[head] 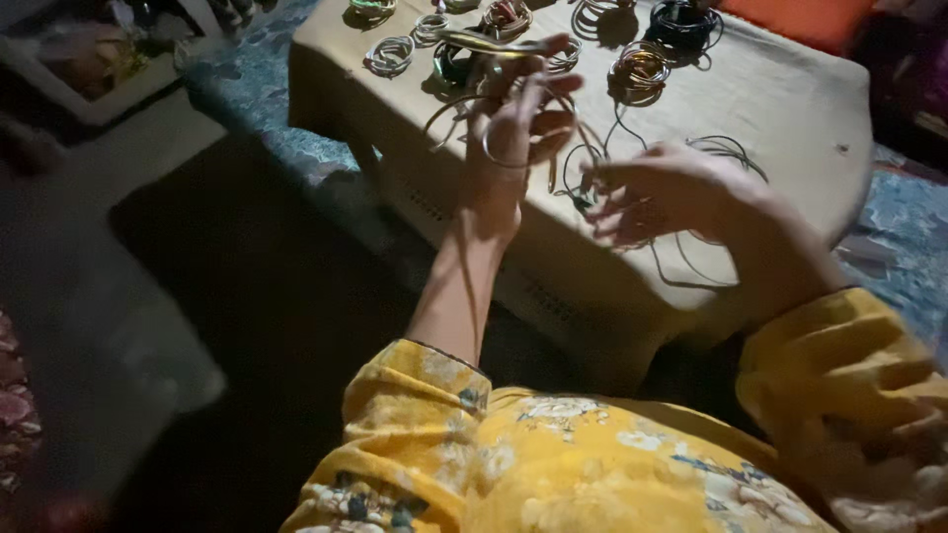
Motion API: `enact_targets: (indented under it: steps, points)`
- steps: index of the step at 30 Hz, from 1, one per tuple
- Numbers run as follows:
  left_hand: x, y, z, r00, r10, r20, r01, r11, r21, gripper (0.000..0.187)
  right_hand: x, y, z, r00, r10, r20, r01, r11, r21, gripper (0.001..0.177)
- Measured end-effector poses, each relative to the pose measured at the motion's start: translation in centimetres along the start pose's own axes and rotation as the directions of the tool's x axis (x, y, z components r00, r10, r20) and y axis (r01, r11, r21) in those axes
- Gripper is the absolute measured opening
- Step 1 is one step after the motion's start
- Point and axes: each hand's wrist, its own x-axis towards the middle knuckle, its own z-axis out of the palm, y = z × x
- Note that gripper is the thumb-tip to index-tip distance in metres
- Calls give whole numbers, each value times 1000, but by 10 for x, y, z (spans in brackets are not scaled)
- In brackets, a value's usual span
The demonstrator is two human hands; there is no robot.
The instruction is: The person untangles and coils various cables on a table. They handle multiple cables, including a white cable with a USB connector, separating them from a tangled mass and arranging them into neat coils.
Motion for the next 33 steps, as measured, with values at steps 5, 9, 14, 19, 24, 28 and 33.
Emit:
enact_targets:
  steps: [5,9,14,19,24,28,33]
  points:
    - [-2,12,-4,965,-223,141,86,771,631,39,28,21,-18,990,-106,-92,137,879,456,29]
    - [-18,21,-10,923,-319,214,-203,67,977,54,33,40,-67,971,-212,-113,236,757,609,29]
    - [-21,33,4,684,-729,38,-249,-184,951,43,20,50,-78,890,-420,-179,454,771,446,20]
    - [-2,52,5,193,-949,251,-26,250,968,35,11,27,-69,899,-332,-284,421,833,360,8]
    - [21,28,23,833,-543,107,150,407,901,36,-1,17,-68,905,-386,-178,425,830,361,9]
    - [31,-2,38,909,-399,120,72,435,897,35,-4,12,-66,931,-355,-86,350,798,490,11]
    - [36,-7,62,881,-393,262,-72,436,897,25,-16,-5,-48,946,-306,-108,323,922,213,18]
